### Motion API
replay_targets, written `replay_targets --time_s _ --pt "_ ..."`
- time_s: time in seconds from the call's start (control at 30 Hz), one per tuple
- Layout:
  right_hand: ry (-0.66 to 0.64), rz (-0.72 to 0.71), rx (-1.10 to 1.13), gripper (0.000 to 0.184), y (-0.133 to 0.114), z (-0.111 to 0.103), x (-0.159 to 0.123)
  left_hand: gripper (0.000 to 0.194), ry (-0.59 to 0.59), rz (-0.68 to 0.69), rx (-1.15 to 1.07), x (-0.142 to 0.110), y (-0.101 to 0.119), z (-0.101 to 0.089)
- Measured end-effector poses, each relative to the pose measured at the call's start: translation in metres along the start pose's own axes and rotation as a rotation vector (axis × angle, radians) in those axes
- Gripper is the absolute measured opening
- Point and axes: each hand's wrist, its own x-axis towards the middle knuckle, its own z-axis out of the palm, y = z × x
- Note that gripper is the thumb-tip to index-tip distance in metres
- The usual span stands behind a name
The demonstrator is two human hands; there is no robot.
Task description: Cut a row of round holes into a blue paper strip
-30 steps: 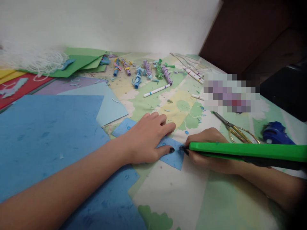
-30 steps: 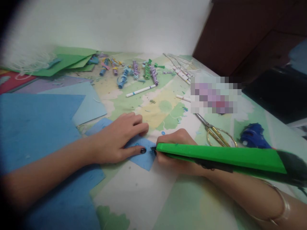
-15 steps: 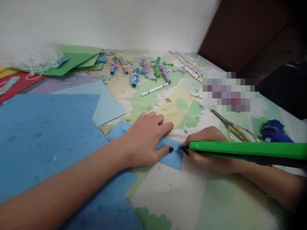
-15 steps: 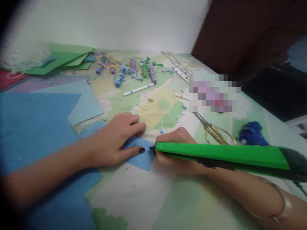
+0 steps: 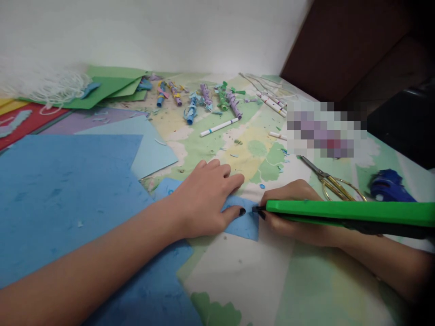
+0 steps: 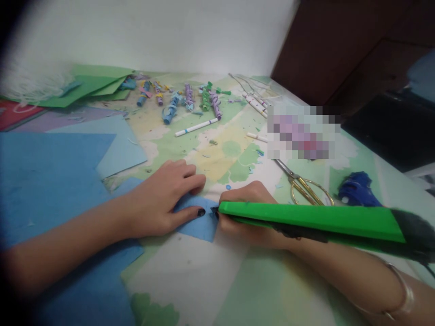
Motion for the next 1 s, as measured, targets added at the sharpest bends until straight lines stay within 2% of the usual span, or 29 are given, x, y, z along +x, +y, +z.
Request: replay_targets --time_s 0.17,0.57,0.87,1.0 --pt "0.009 -0.030 0.000 0.011 0.0004 -0.0020 0.0003 0.026 -0.041 -0.025 0.032 -0.0007 0.0044 -0.0018" --pt "-0.026 0.029 -0.044 0.015 -0.0042 -0.0035 0.0013 0.027 0.002 -0.007 0.045 -0.0014 0.0032 0.0016" --pt "0.007 0.037 -0.061 0.013 0.0005 0.0004 -0.0022 0.027 -0.026 -0.025 0.028 -0.0004 0.0054 0.0001" --pt "-0.018 0.023 -0.018 0.011 0.0016 -0.0010 -0.0020 0.025 -0.040 -0.028 0.026 -0.0010 0.0087 -0.0018"
